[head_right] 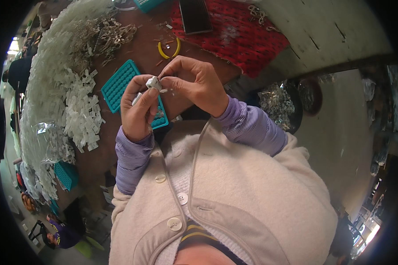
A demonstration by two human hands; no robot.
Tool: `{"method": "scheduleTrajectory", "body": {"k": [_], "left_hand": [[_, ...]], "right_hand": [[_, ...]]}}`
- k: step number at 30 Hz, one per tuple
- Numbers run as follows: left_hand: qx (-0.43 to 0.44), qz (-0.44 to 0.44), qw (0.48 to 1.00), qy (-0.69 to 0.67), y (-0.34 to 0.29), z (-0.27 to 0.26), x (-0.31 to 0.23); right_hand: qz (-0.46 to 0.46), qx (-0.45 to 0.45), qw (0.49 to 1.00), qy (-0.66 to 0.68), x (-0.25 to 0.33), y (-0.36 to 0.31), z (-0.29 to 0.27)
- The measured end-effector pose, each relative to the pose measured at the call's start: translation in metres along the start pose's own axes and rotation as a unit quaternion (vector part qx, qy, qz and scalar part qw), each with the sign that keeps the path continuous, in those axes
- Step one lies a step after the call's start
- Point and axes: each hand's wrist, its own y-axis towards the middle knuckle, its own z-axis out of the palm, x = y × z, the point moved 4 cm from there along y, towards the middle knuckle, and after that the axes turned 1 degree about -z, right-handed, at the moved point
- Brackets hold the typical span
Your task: The person assembles small white LED modules by inserting round components into slots and testing each unit with a phone flashlight. They repeat this process for multiple modules, placing finished units into a teal tray.
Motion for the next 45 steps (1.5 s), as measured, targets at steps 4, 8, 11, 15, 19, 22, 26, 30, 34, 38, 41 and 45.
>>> {"method": "scheduleTrajectory", "body": {"k": [4, 8, 11, 15, 19, 22, 26, 30, 34, 38, 41, 45], "left_hand": [[-0.001, -0.010, 0.998, -0.064, -0.013, -0.013, 0.005], [-0.036, 0.010, 0.995, -0.089, -0.018, -0.024, 0.008], [-0.037, -0.008, 0.998, -0.056, -0.017, -0.027, 0.012], [-0.012, 0.029, 0.999, 0.008, -0.010, -0.025, 0.008], [-0.015, -0.003, 0.999, 0.034, -0.009, -0.024, 0.009], [-0.030, -0.012, 0.998, -0.048, -0.005, -0.034, 0.011], [-0.065, -0.011, 0.948, -0.311, 0.004, -0.063, 0.017], [-0.025, -0.013, 0.911, -0.411, 0.003, -0.089, 0.018], [-0.003, -0.012, 0.888, -0.460, -0.006, -0.104, 0.016], [-0.071, -0.028, 0.898, -0.433, -0.008, -0.115, 0.010], [-0.106, -0.038, 0.984, -0.138, -0.009, -0.108, -0.003], [-0.178, 0.193, 0.904, 0.336, -0.002, -0.060, -0.025]], "right_hand": [[-0.143, -0.016, 0.972, -0.188, 0.010, 0.002, 0.013], [-0.264, -0.012, 0.923, -0.281, 0.020, 0.007, 0.023], [-0.306, 0.027, 0.883, -0.353, 0.025, 0.009, 0.029], [-0.304, 0.066, 0.877, -0.366, 0.027, 0.013, 0.026], [-0.298, 0.081, 0.880, -0.361, 0.024, 0.022, 0.024], [-0.288, 0.103, 0.884, -0.353, 0.018, 0.036, 0.030], [-0.252, 0.131, 0.881, -0.380, -0.002, 0.088, 0.045], [-0.254, 0.138, 0.825, -0.485, -0.047, 0.167, 0.078], [-0.237, 0.139, 0.708, -0.651, -0.095, 0.204, 0.115], [-0.221, 0.133, 0.670, -0.696, -0.091, 0.200, 0.110], [-0.163, 0.155, 0.765, -0.603, -0.056, 0.171, 0.070], [-0.119, 0.170, 0.856, -0.473, -0.022, 0.114, 0.039]]}}
